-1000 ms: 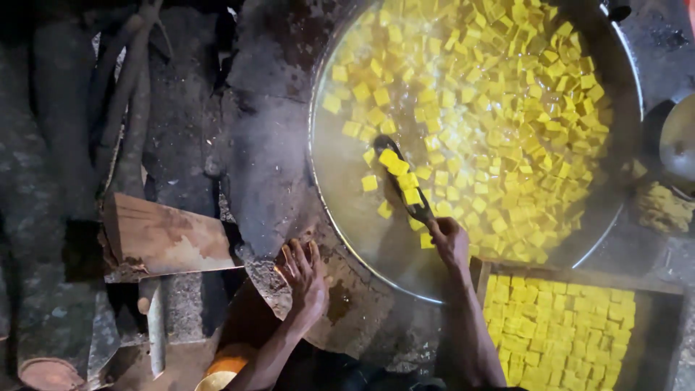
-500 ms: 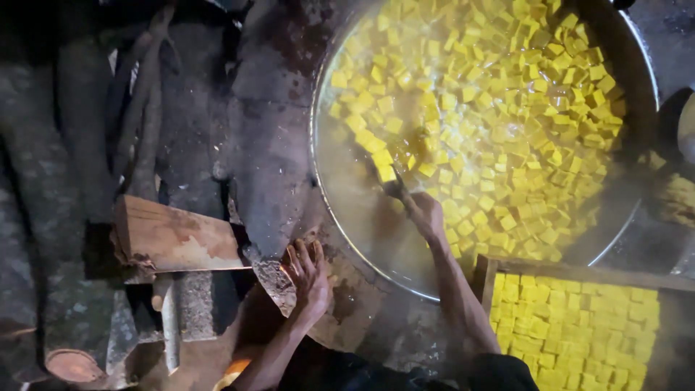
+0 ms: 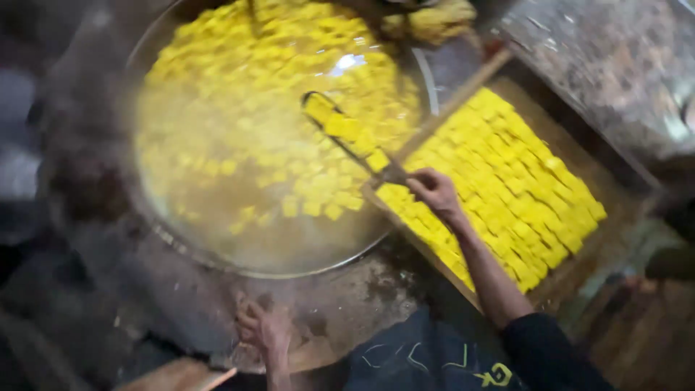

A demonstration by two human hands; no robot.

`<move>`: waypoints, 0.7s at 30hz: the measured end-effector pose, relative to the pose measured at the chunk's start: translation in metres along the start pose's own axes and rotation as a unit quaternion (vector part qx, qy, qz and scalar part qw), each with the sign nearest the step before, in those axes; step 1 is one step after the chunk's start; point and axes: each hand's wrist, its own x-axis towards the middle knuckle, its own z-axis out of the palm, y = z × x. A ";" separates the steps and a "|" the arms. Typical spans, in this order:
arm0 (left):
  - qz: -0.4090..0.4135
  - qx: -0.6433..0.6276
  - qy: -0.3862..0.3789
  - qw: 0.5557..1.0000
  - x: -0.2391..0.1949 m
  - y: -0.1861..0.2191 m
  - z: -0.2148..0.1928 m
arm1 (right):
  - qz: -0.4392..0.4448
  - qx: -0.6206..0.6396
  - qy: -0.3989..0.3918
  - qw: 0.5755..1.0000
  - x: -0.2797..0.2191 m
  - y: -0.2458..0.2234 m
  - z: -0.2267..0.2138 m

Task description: The person uses a slotted spoon to scoop yellow cubes from a large steaming pot and arranges them in a wooden tray. The person repeatedly scoops and places the cubes in neat rows.

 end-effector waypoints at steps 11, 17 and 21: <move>0.413 -0.228 0.001 0.881 0.100 0.363 0.002 | 0.022 -0.225 0.275 0.934 -0.051 0.055 -0.285; 0.584 -0.217 -0.022 0.782 0.093 0.560 -0.007 | -0.033 -0.359 0.272 0.892 0.012 0.092 -0.335; 0.596 -0.199 -0.043 0.777 0.092 0.631 0.028 | -0.105 -0.497 0.261 0.821 0.023 0.124 -0.333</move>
